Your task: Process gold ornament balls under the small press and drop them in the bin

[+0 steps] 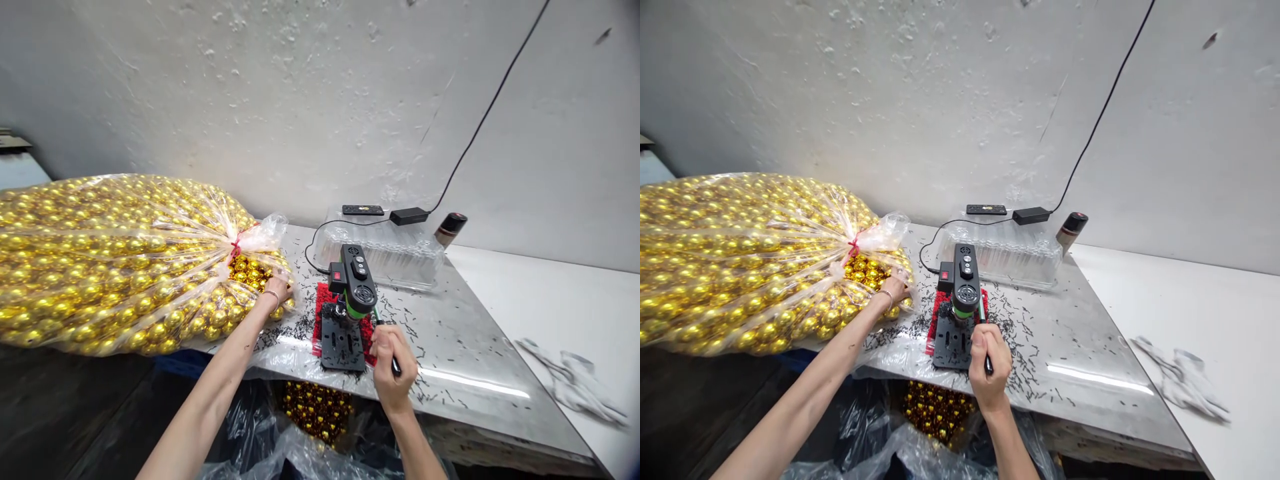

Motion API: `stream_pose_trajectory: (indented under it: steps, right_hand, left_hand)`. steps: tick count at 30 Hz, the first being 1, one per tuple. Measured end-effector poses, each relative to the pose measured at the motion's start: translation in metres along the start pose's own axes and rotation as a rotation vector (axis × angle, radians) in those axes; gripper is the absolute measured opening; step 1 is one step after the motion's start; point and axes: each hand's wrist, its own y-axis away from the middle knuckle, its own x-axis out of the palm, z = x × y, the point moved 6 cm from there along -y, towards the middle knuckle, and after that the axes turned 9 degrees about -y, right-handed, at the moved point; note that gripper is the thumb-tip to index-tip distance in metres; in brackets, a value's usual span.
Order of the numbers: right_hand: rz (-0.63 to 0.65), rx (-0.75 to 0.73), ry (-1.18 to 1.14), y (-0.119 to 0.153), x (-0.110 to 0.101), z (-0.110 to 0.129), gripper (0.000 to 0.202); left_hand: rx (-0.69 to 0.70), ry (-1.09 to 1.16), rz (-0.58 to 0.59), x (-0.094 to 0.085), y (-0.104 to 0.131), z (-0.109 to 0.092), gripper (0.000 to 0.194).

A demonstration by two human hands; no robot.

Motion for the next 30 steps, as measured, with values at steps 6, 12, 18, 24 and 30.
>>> stream_pose_trajectory:
  steps: [6,12,18,24,30]
  right_hand:
    - [0.03,-0.015,0.009,-0.003,0.001,0.004,0.027]
    - [0.036,-0.017,0.006,-0.004,0.0,0.004,0.025]
    - [0.032,-0.01,0.0,-0.001,0.001,0.001,0.026]
    - [0.022,-0.006,0.013,-0.001,0.0,0.002,0.027]
    - [0.036,0.0,0.036,-0.002,0.001,0.004,0.025]
  left_hand:
    - [-0.148,0.106,0.027,-0.004,0.006,-0.001,0.015]
    - [-0.295,0.404,0.066,-0.02,0.02,0.007,0.021]
    - [-0.565,1.196,0.215,-0.024,0.077,0.006,0.02]
    - [-0.729,1.342,0.357,-0.005,0.125,-0.011,0.04]
    - [-0.73,1.368,0.424,0.018,0.136,-0.027,0.048]
